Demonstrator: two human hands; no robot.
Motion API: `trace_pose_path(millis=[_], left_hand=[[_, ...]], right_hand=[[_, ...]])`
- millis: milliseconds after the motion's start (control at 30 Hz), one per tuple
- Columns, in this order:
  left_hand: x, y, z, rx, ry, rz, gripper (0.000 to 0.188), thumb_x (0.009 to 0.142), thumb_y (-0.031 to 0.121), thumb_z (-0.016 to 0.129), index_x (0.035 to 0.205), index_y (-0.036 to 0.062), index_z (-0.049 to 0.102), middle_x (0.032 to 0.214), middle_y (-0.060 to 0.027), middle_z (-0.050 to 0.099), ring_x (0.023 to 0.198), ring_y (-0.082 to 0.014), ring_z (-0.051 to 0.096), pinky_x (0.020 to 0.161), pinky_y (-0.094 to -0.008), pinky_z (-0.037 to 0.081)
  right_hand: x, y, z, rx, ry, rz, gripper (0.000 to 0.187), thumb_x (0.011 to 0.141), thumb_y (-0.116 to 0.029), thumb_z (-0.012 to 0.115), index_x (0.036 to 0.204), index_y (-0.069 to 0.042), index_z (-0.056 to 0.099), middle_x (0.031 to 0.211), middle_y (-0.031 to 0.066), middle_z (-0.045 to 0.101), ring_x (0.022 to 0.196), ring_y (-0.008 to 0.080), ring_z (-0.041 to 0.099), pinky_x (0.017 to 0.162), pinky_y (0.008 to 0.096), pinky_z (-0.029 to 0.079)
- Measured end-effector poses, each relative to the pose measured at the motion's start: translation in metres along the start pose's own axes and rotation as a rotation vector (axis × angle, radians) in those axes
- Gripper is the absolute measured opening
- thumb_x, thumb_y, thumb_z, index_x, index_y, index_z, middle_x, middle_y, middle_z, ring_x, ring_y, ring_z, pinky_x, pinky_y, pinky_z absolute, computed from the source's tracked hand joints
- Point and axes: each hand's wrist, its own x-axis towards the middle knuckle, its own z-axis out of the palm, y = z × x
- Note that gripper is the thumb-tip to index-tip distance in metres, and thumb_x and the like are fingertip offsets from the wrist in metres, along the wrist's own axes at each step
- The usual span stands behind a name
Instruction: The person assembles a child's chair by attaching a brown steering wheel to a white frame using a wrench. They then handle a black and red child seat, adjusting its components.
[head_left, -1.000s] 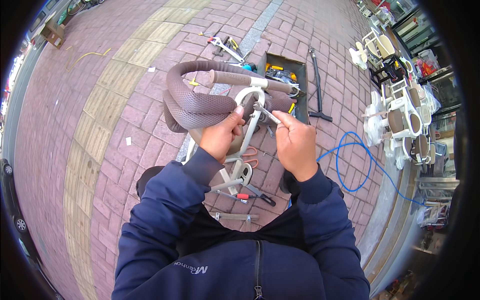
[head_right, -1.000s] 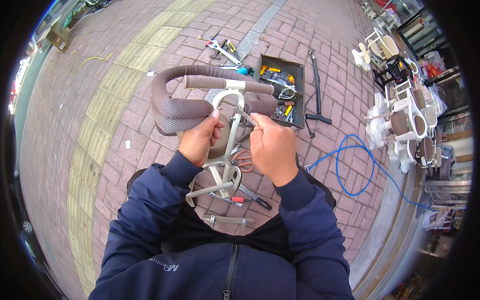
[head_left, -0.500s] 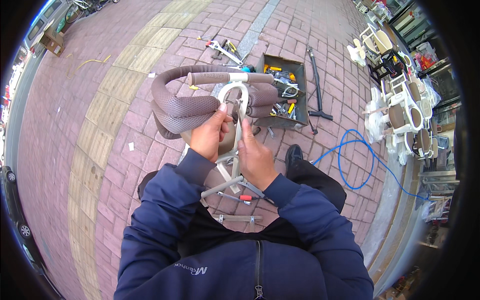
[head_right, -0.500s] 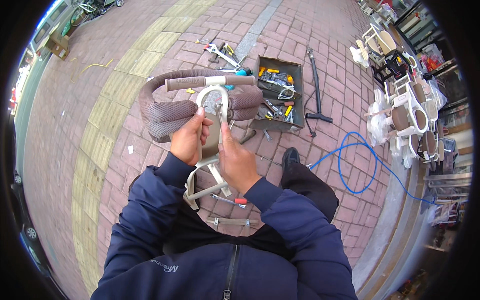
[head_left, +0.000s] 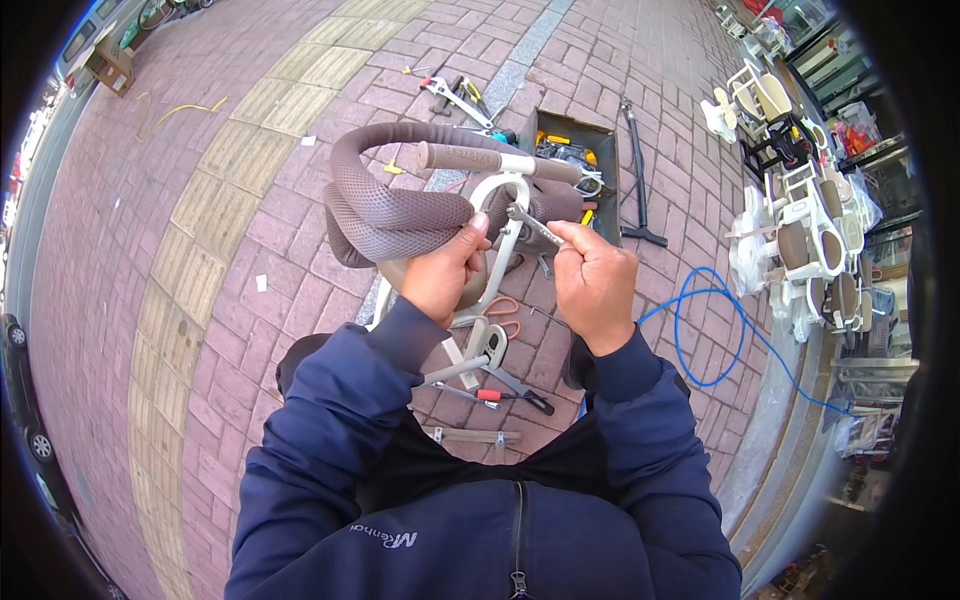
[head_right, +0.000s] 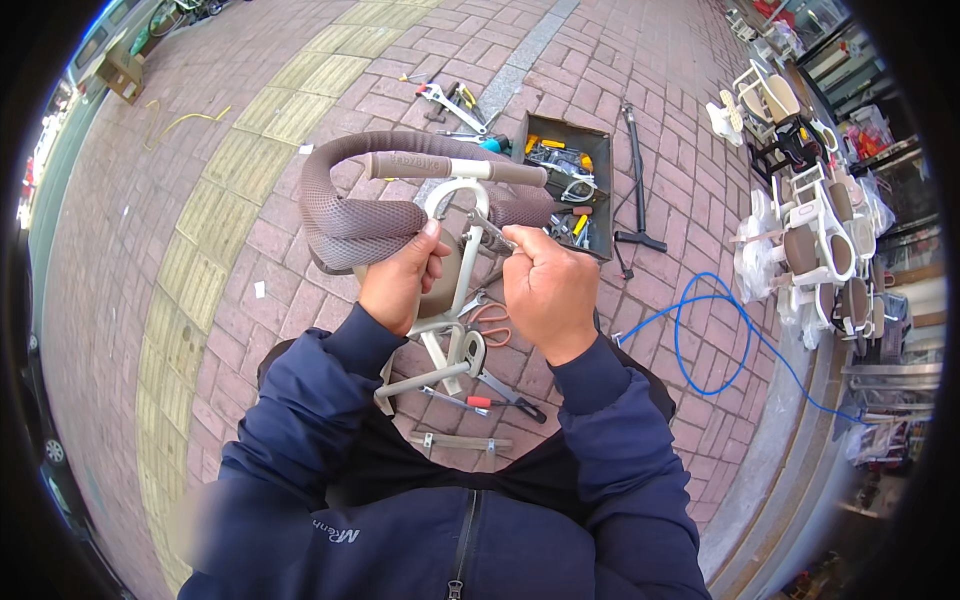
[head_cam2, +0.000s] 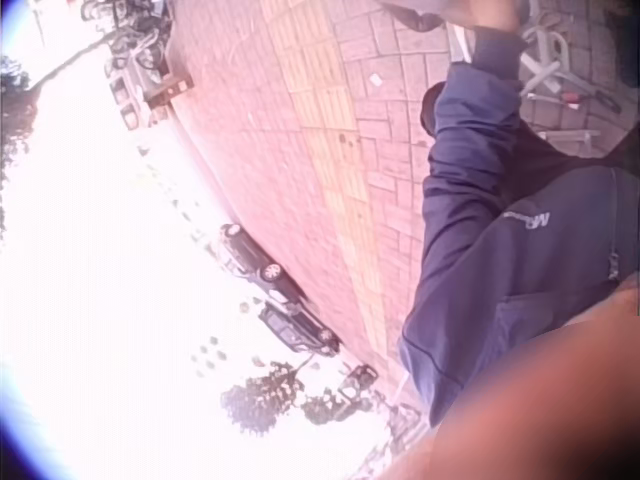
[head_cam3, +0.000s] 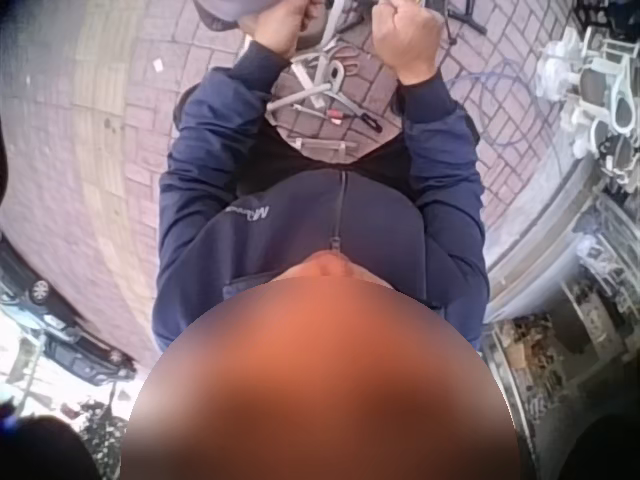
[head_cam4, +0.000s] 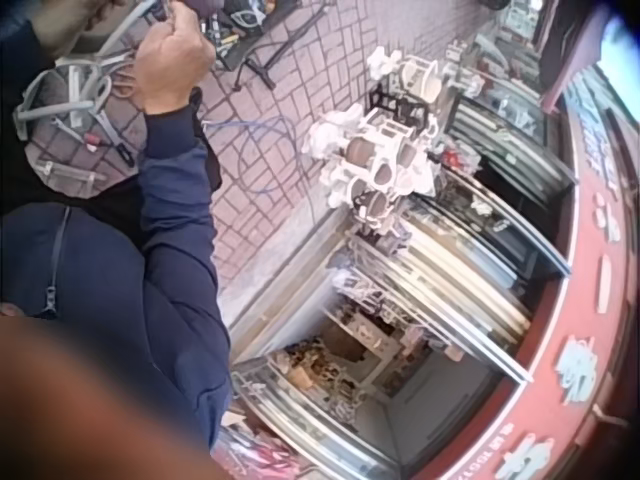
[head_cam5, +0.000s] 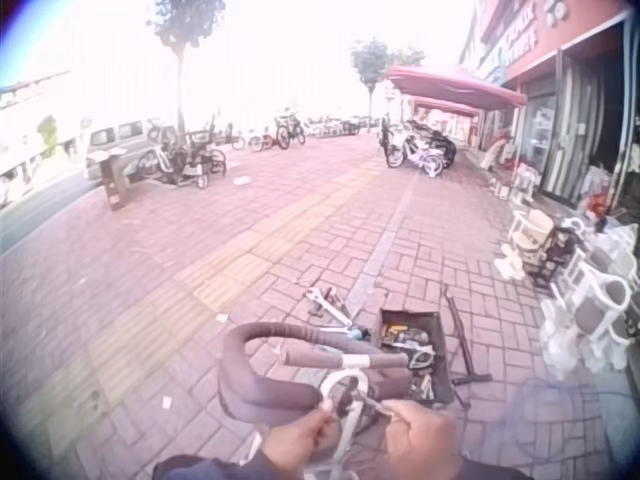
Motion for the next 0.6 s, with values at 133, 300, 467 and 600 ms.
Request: trace_pose_path(millis=[133,300,467,600], left_hand=[[0.001,0.001,0.001,-0.009,0.026,-0.013,0.044,0.104,0.045,0.06,0.089,0.0042,0.068,0.07,0.0015,0.053,0.061,-0.0079,0.043,0.058,-0.0233,0.035],[0.005,0.002,-0.008,-0.022,0.061,-0.019,0.046,0.104,0.047,0.06,0.089,0.0046,0.068,0.07,0.0017,0.054,0.063,-0.0082,0.044,0.06,-0.0238,0.036],[0.008,0.001,-0.014,-0.034,0.079,-0.016,0.047,0.105,0.048,0.059,0.091,0.0046,0.068,0.069,0.0017,0.054,0.064,-0.009,0.045,0.061,-0.0245,0.037],[0.009,0.005,-0.015,-0.046,0.066,-0.014,0.047,0.104,0.049,0.059,0.092,0.0044,0.068,0.069,0.0015,0.054,0.062,-0.0092,0.045,0.06,-0.025,0.037]], right_hand=[[-0.008,0.002,0.007,-0.058,-0.031,-0.049,0.03,0.087,-0.005,0.06,0.114,-0.003,0.074,0.084,0.0204,0.073,0.072,0.0367,0.072,0.066,0.0429,0.057],[-0.044,0.004,0.039,-0.122,-0.192,-0.063,0.058,0.089,-0.008,0.063,0.147,-0.003,0.053,0.082,0.0175,0.071,0.067,0.0379,0.069,0.06,0.0474,0.054],[-0.061,0.007,0.073,-0.086,-0.164,-0.048,0.065,0.095,-0.01,0.062,0.156,-0.003,0.04,0.091,0.0171,0.072,0.069,0.0369,0.07,0.06,0.0473,0.055],[-0.056,-0.001,0.067,0.06,-0.069,-0.139,0.057,0.093,-0.008,0.063,0.148,-0.002,0.051,0.09,0.0183,0.072,0.071,0.0366,0.071,0.061,0.0455,0.055]])
